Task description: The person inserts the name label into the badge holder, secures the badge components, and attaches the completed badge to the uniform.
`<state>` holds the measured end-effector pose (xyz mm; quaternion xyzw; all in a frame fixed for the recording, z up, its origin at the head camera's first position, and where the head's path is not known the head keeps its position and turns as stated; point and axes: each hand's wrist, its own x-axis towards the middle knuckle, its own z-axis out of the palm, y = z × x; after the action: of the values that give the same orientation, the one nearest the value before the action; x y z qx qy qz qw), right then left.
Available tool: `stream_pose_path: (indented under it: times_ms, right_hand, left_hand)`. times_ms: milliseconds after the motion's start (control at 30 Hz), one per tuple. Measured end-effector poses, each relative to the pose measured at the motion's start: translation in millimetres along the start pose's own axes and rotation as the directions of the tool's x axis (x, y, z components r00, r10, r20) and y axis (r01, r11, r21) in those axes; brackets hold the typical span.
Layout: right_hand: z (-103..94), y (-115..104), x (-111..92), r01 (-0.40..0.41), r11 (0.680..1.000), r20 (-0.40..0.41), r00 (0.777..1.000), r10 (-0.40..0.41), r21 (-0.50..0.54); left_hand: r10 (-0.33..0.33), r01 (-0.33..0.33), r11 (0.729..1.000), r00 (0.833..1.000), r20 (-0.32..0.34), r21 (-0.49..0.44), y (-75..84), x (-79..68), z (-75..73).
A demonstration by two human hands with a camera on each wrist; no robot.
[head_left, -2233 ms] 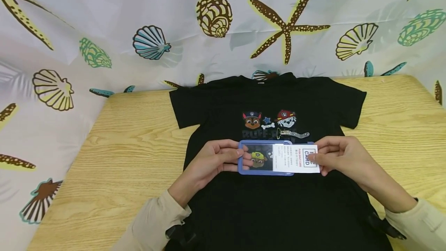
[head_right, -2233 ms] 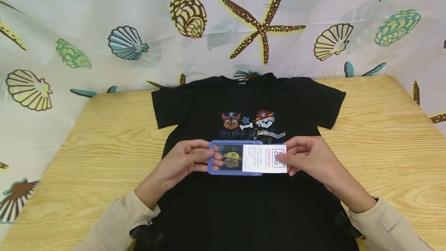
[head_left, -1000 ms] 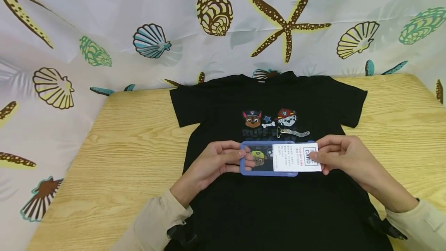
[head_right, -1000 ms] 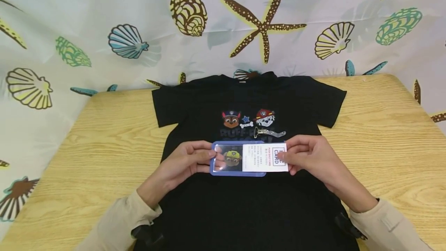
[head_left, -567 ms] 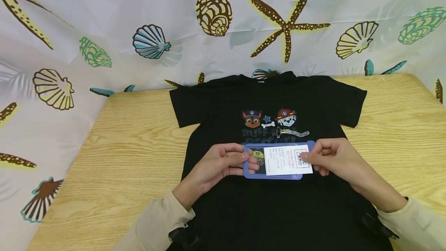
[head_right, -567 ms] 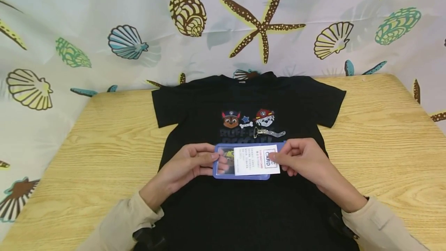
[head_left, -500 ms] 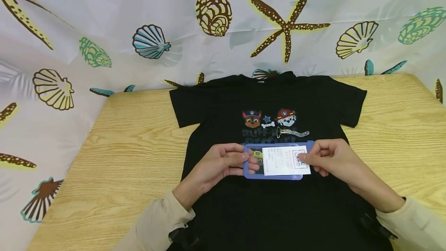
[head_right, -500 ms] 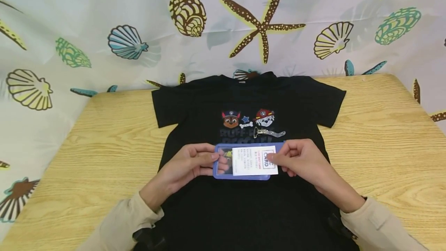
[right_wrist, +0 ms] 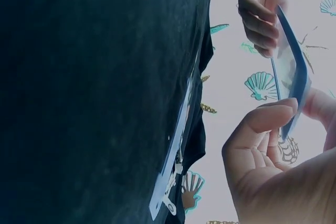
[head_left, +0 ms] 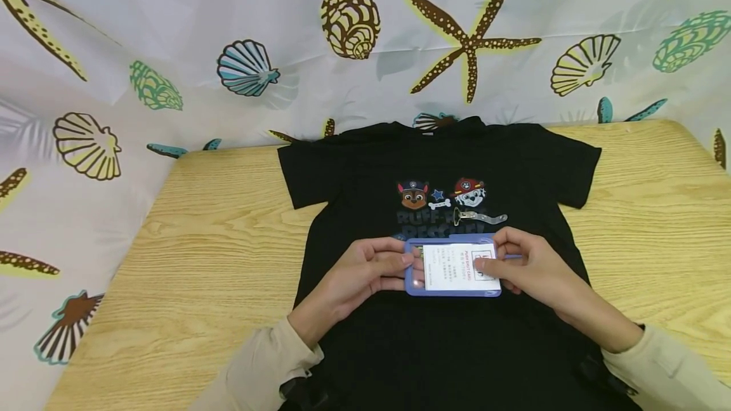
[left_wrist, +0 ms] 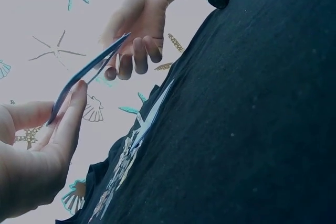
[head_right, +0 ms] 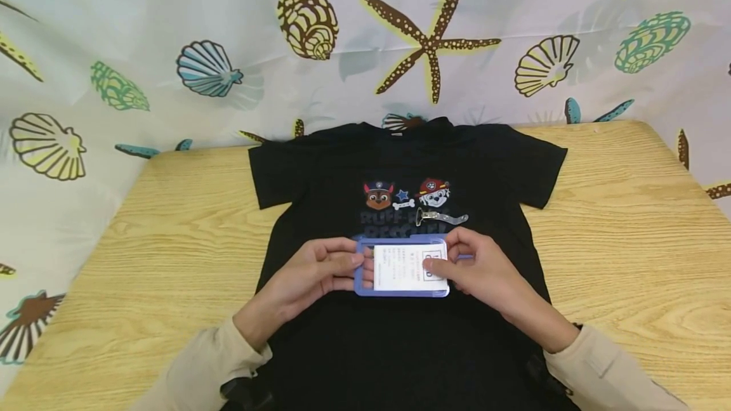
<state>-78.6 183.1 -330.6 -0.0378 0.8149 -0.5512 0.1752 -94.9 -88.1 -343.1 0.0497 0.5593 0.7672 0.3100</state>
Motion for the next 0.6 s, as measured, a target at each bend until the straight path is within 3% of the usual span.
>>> stream_pose_path:
  times_ms: [333,600]
  right_hand:
    - [8.6,-5.7,3.9,-0.029,0.997,0.042,0.999,0.032,-0.078]
    - [13.6,-7.5,4.5,-0.009,0.997,0.044,0.999,0.012,-0.074]
  left_hand:
    - [-0.007,0.008,1.000,1.000,-0.024,0.022,-2.8,0.0,2.6]
    - [-0.014,0.015,0.999,0.999,-0.032,0.033,-4.7,0.5,1.8]
